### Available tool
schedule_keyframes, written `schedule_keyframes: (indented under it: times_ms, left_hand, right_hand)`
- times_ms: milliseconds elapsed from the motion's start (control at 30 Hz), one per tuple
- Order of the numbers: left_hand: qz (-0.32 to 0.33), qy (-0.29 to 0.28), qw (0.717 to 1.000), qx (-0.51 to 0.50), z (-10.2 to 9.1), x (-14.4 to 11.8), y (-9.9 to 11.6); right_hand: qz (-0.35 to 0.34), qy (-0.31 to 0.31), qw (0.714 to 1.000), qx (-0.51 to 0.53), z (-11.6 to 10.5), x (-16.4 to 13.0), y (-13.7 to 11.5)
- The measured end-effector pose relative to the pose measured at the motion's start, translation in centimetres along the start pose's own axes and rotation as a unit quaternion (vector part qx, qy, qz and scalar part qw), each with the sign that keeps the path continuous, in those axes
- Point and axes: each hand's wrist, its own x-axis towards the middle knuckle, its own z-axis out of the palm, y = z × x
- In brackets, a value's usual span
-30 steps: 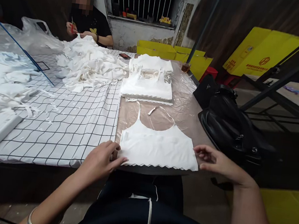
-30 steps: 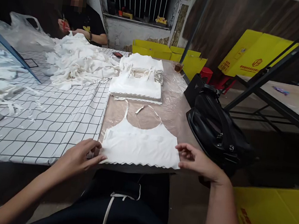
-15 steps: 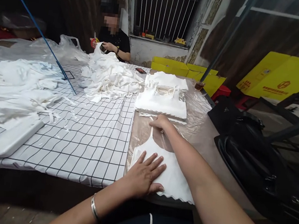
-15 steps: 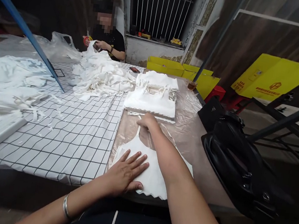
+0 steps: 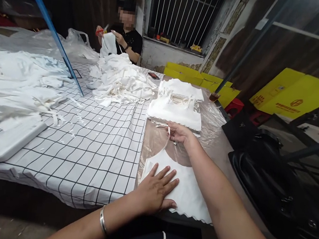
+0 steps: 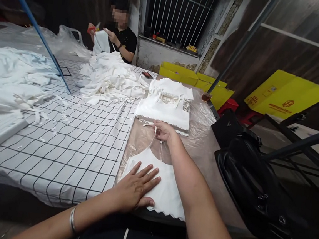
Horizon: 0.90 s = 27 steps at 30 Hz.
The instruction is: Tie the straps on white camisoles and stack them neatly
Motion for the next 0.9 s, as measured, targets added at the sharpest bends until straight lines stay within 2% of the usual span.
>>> schedule_keyframes:
  times_ms: [133, 200, 267, 333, 367, 400, 433, 500, 600, 667, 767, 800, 833, 867, 900]
  left_hand:
    - [0.005, 0.006, 1.0, 0.003, 0.3, 0.1, -0.2]
    - [0.009, 0.011, 1.0, 0.006, 0.4, 0.1, -0.2]
    - [0.011, 0.012, 1.0, 0.003, 0.4, 0.1, -0.2]
    - [0.009, 0.01, 1.0, -0.005, 0.4, 0.1, -0.2]
    - [0.007, 0.009, 1.0, -0.009, 0.4, 0.1, -0.2]
    - [0.004, 0.007, 1.0, -0.012, 0.4, 0.1, -0.2]
    - [0.003, 0.007, 1.0, -0.013, 0.5, 0.1, -0.2]
    - [0.002, 0.01, 1.0, -0.012, 0.6, 0.1, -0.2]
    - [-0.004, 0.0, 1.0, -0.018, 0.5, 0.2, -0.1]
    - [-0.018, -0.014, 0.999, -0.035, 0.0, 0.3, 0.1]
    - [-0.065, 0.003, 0.991, -0.114, -1.5, 0.4, 0.5]
    - [-0.087, 0.023, 0.98, -0.176, -2.1, 0.5, 0.7]
    - [-0.111, 0.046, 0.956, -0.267, -2.7, 0.6, 0.9]
    - [-0.135, 0.066, 0.912, -0.382, -3.3, 0.8, 1.1]
    - [-0.153, 0.074, 0.844, -0.509, -3.7, 0.9, 1.2]
  right_hand:
    - [-0.033, 0.055, 0.994, -0.088, -0.4, -0.5, 1.2]
    - [-0.103, 0.063, 0.974, -0.189, -0.3, -0.9, 1.7]
    - [-0.209, 0.028, 0.918, -0.335, 0.0, -1.2, 1.9]
    - [-0.296, -0.021, 0.841, -0.452, 0.4, -1.5, 1.8]
    - [-0.318, -0.037, 0.818, -0.478, 0.6, -1.5, 1.5]
    - [-0.322, -0.044, 0.808, -0.491, 0.7, -1.6, 1.0]
    - [-0.314, -0.045, 0.81, -0.494, 0.6, -1.7, 0.5]
    - [-0.276, -0.043, 0.83, -0.483, 0.0, -2.1, -1.0]
    - [-0.234, -0.036, 0.853, -0.466, -1.8, -3.9, -3.2]
    - [-0.239, -0.024, 0.846, -0.476, -3.1, -6.3, -4.1]
    - [-0.278, 0.019, 0.812, -0.513, -3.7, -11.9, -3.7]
    - [-0.298, 0.033, 0.801, -0.517, -3.5, -14.2, -3.2]
    - [-0.317, 0.04, 0.796, -0.514, -3.1, -16.5, -2.4]
    - [-0.334, 0.031, 0.797, -0.502, -2.7, -18.8, -1.6]
    - [-0.344, 0.004, 0.806, -0.482, -2.2, -20.8, -0.6]
